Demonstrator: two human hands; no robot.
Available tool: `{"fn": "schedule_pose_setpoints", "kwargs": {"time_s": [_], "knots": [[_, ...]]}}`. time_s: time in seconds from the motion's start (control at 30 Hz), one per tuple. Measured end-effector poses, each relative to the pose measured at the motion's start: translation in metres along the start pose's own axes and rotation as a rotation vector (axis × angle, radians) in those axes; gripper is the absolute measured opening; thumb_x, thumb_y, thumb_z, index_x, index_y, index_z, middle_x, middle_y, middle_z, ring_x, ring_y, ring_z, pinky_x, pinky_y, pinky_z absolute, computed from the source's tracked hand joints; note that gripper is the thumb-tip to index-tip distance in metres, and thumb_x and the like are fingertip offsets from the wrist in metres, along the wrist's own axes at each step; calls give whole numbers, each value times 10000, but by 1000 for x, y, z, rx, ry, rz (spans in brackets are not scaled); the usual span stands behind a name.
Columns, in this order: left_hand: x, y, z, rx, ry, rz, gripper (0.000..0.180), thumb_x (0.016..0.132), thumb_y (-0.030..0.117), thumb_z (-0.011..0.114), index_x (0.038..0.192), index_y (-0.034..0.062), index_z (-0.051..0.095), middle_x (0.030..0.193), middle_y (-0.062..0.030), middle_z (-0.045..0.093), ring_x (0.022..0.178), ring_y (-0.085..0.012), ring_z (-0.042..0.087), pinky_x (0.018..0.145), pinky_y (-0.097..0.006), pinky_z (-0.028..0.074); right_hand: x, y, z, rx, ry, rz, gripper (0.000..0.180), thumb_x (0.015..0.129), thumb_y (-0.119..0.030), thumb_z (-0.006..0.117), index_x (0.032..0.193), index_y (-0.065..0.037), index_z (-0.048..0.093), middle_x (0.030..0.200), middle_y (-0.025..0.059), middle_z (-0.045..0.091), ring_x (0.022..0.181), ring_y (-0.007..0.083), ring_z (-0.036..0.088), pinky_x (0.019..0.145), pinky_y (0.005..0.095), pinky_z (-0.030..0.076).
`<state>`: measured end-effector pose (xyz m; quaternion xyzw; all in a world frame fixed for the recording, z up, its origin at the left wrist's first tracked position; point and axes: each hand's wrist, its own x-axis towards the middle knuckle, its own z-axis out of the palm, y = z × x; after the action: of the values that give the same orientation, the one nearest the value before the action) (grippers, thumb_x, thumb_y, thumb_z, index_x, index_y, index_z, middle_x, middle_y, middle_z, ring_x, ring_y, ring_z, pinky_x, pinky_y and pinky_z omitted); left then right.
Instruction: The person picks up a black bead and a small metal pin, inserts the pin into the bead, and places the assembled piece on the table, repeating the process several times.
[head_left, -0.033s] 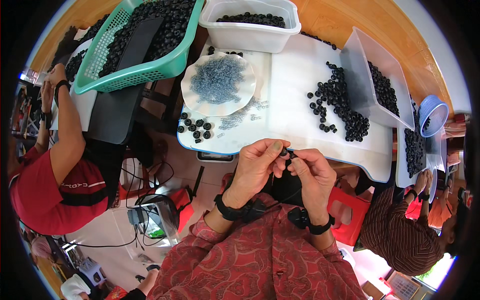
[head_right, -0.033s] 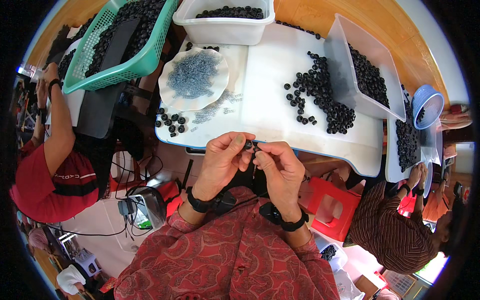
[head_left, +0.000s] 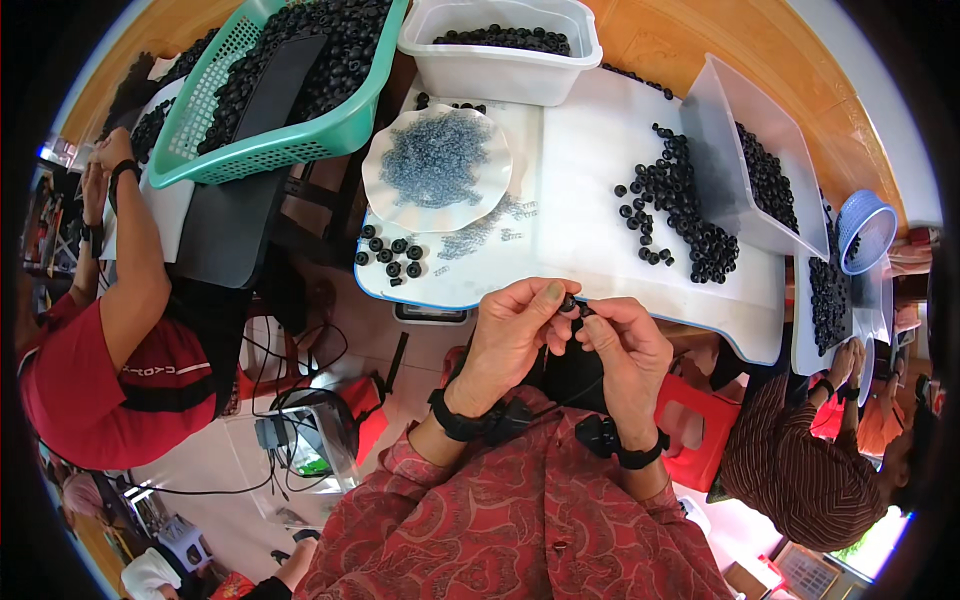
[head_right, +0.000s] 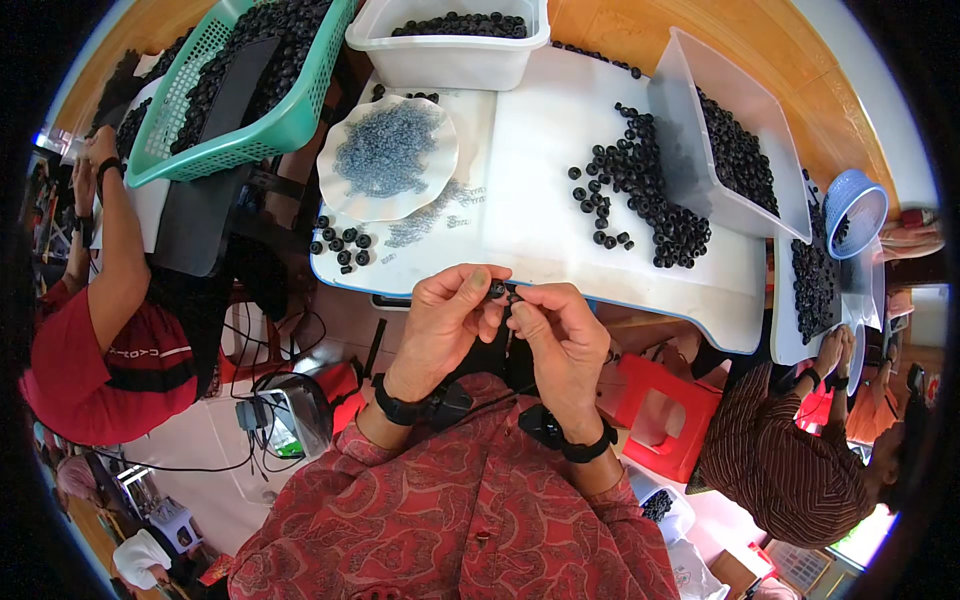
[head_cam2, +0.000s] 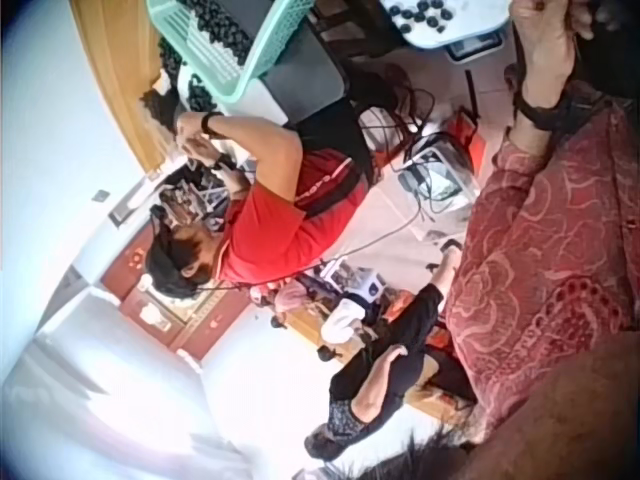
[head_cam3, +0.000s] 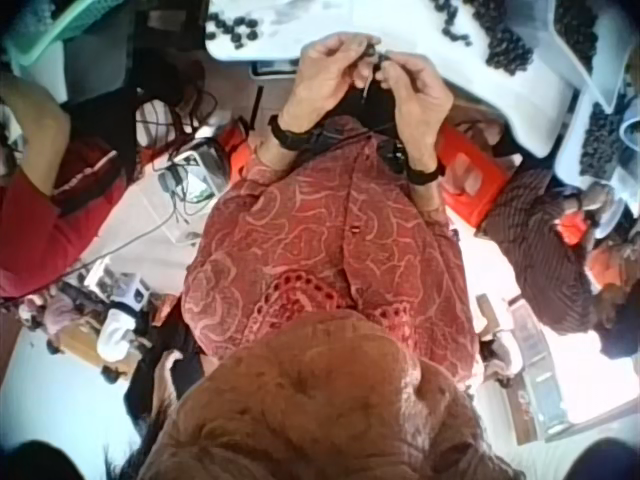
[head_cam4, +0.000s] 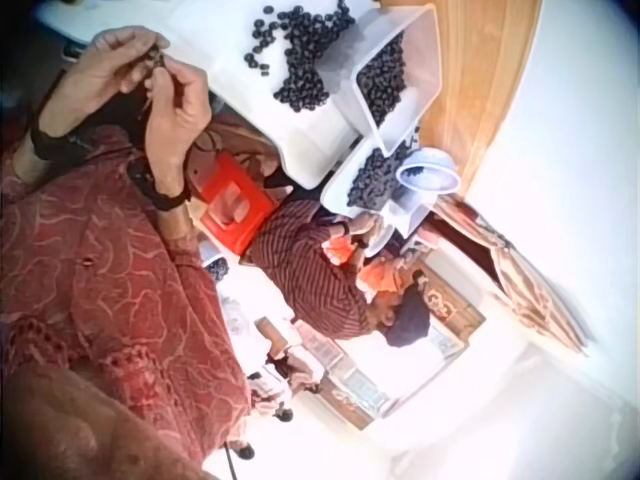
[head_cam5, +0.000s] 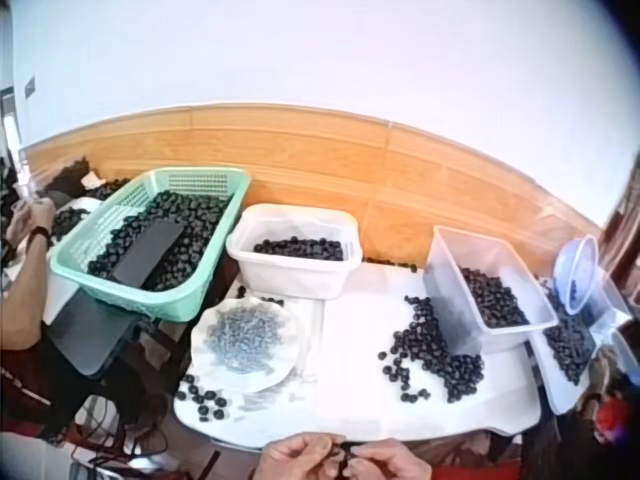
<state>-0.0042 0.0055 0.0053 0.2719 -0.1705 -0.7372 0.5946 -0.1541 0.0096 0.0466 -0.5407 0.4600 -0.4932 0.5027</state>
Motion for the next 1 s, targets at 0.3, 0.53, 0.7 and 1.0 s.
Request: {"fn": "schedule_pose_setpoints", "kwargs": {"time_s": [0.3, 0.53, 0.7, 1.0], "knots": [[-2, -1, -1, 74, -64, 24, 256, 1007, 112, 595, 1211, -28, 661, 852, -63, 685, 694, -119, 624, 613, -236, 517, 1, -2, -1, -8, 18, -16, 146, 949, 23, 633, 1091, 34, 661, 946, 31, 650, 785, 74, 615, 700, 198, 493], [-2, 0, 0, 33, -59, 4, 245, 1004, 118, 606, 1200, -12, 675, 839, -42, 676, 690, -90, 619, 633, -204, 518, 0, 0, 0, -43, 24, -23, 128, 930, 39, 654, 1056, 20, 661, 948, 24, 644, 825, 75, 613, 744, 213, 504], [-2, -1, 0, 52, -47, 7, 248, 1006, 131, 607, 1196, -13, 677, 835, -39, 673, 687, -87, 615, 633, -201, 516, 0, 4, -1, -95, 37, -49, 118, 914, 45, 670, 1030, 23, 668, 957, 32, 641, 834, 80, 611, 739, 212, 501], [-1, -1, 1, 76, -35, 8, 246, 1013, 138, 598, 1189, -13, 680, 830, -32, 669, 690, -78, 601, 638, -197, 506, 3, 6, -1, -95, 27, -59, 127, 910, 47, 673, 1035, 24, 679, 954, 41, 646, 837, 89, 626, 732, 219, 509]]}}
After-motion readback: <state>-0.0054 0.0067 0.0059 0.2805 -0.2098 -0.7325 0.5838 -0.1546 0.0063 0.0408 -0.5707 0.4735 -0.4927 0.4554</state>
